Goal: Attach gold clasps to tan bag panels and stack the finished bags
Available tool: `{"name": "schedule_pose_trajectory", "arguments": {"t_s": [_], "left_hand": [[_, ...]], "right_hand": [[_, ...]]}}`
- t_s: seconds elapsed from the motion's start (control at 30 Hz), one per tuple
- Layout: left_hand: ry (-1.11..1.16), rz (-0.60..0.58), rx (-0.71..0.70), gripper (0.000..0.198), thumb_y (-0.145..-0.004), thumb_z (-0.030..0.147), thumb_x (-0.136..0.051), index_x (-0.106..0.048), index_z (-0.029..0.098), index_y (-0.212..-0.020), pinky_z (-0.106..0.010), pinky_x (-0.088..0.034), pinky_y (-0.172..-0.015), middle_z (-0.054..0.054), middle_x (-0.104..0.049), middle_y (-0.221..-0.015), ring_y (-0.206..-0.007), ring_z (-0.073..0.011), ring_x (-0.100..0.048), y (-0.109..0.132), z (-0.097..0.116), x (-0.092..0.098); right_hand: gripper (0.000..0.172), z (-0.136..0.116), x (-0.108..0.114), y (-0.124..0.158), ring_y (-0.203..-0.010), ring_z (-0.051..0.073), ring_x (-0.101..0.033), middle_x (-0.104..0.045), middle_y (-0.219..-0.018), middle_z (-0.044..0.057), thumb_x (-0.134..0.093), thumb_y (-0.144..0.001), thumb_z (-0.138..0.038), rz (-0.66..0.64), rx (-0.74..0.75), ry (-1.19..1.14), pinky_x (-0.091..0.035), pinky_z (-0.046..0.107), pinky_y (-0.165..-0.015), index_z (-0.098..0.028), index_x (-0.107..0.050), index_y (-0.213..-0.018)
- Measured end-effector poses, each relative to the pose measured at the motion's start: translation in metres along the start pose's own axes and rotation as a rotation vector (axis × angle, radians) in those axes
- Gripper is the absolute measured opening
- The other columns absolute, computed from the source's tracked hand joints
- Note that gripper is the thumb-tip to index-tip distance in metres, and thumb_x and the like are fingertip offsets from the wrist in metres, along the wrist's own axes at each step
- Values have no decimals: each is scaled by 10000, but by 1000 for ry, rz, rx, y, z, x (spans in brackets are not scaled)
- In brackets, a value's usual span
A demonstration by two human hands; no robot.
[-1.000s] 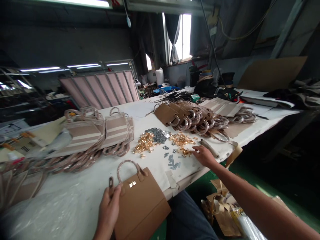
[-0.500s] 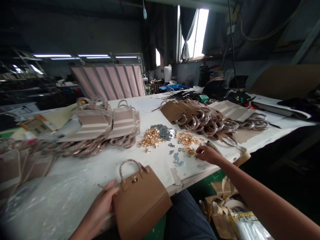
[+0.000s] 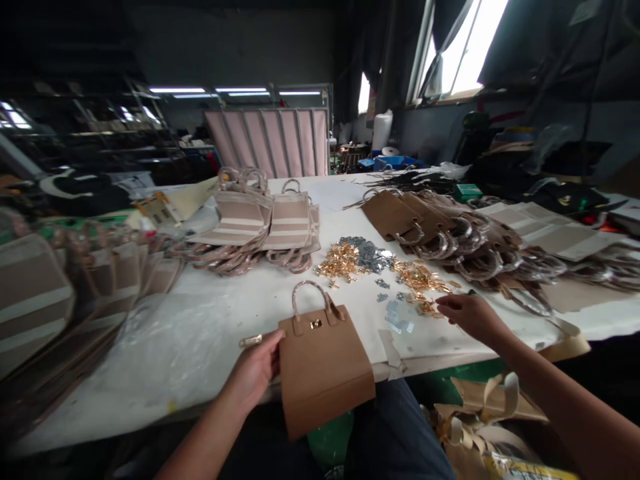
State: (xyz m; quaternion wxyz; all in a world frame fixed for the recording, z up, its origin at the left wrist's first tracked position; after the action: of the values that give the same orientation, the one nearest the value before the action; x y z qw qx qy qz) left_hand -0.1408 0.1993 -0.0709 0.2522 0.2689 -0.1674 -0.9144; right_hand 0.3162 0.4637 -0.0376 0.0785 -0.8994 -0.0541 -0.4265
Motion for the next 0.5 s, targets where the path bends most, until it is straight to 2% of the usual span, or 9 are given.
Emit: {"name": "schedule_pose_trajectory", "arguments": {"t_s": [0.07, 0.1, 0.17, 0.23, 0.33, 0.4, 0.5], "left_hand": [[1, 21, -24, 434, -729, 406, -859, -728, 121, -1030, -260, -535, -648, -116, -780, -1013, -800, -192, -723, -2, -2, 1], [0, 36, -41, 455, -715, 423, -868, -734, 117, -1024, -264, -533, -641, -118, -782, -998, -796, -197, -724, -3, -2, 2], [3, 64, -83, 476, -698, 447, -873, -747, 117, -1016, -275, -535, -641, -118, -786, -973, -810, -216, -731, -3, -4, 4], [9, 101, -121, 462, -696, 459, -865, -762, 128, -1002, -286, -536, -643, -110, -790, -967, -831, -234, -736, -3, -7, 6], [54, 149, -172, 410, -701, 455, -853, -771, 140, -949, -288, -519, -637, -92, -790, -940, -818, -235, -729, -1, -10, 7], [162, 165, -194, 365, -685, 425, -853, -757, 139, -890, -298, -520, -677, -80, -782, -896, -816, -234, -723, -1, -12, 7], [311, 227, -277, 303, -658, 350, -844, -729, 144, -848, -316, -528, -786, -57, -768, -879, -847, -218, -710, 1, -10, 12]], "right_hand": [[534, -11, -16, 3, -679, 283, -731, -796, -859, 123, -756, -730, -604, -141, -17, -122, -570, 378, -630, -209, -827, -1083], [568, -24, -23, 8, -717, 294, -741, -802, -910, 127, -776, -716, -595, -172, -10, -168, -581, 386, -667, -211, -813, -1134], [577, -62, -36, 23, -758, 304, -749, -805, -929, 120, -801, -698, -580, -146, 31, -219, -586, 386, -708, -208, -805, -1139], [550, -109, -55, 47, -761, 304, -752, -801, -885, 107, -779, -730, -601, -112, 40, -272, -579, 363, -672, -186, -805, -1089], [486, -182, -103, 92, -679, 258, -727, -782, -805, 86, -725, -812, -643, -199, 60, -459, -559, 323, -622, -182, -802, -945], [459, -225, -139, 121, -656, 247, -704, -743, -697, 55, -721, -832, -646, -290, 93, -596, -538, 313, -606, -196, -781, -901], [419, -266, -189, 150, -610, 242, -691, -738, -673, 39, -698, -869, -630, -428, 63, -753, -517, 315, -573, -216, -731, -921]]}}
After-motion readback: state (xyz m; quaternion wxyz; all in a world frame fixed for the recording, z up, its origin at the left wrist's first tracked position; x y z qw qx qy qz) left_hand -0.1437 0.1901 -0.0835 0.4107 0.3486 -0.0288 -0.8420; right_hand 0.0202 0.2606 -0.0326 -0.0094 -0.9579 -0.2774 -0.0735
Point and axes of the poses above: each hand's wrist, its own y-axis away from the middle knuckle, its own x-axis out of the back of the hand, z = x × y, the point moved 8 cm from there along -y, towards the middle knuckle
